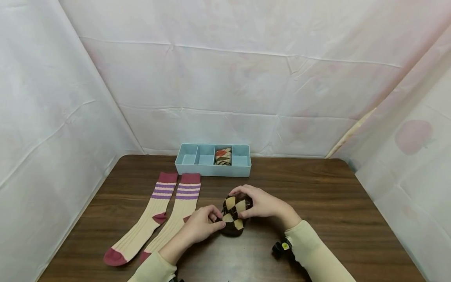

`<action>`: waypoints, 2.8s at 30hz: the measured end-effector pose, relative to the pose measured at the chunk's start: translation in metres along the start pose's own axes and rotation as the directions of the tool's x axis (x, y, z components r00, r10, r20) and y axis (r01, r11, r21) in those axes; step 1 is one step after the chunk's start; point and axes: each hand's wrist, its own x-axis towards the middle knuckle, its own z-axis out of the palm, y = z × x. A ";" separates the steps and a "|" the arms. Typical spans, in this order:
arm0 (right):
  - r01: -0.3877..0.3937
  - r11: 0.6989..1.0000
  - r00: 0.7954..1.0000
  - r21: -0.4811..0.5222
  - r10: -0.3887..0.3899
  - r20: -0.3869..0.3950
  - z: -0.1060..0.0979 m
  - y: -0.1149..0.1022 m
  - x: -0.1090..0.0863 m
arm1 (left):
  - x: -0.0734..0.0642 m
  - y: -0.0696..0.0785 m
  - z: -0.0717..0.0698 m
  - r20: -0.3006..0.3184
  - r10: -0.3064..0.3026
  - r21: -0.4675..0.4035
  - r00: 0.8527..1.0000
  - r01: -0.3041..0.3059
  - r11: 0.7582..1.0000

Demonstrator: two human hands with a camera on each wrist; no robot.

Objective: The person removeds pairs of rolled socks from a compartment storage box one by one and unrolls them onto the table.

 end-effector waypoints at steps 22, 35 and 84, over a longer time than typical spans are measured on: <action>-0.043 0.999 0.999 -0.017 0.043 -0.032 0.001 0.005 0.001 | 0.000 0.005 0.002 0.009 0.023 -0.097 1.000 -0.022 0.995; -0.034 0.999 0.999 -0.011 0.034 -0.017 -0.002 0.008 0.002 | 0.000 0.005 0.001 0.094 0.076 -0.020 0.993 -0.075 0.997; -0.022 0.958 0.985 -0.288 -0.029 -0.170 -0.005 0.013 -0.005 | 0.000 0.001 0.002 0.165 0.106 0.012 0.980 -0.110 0.994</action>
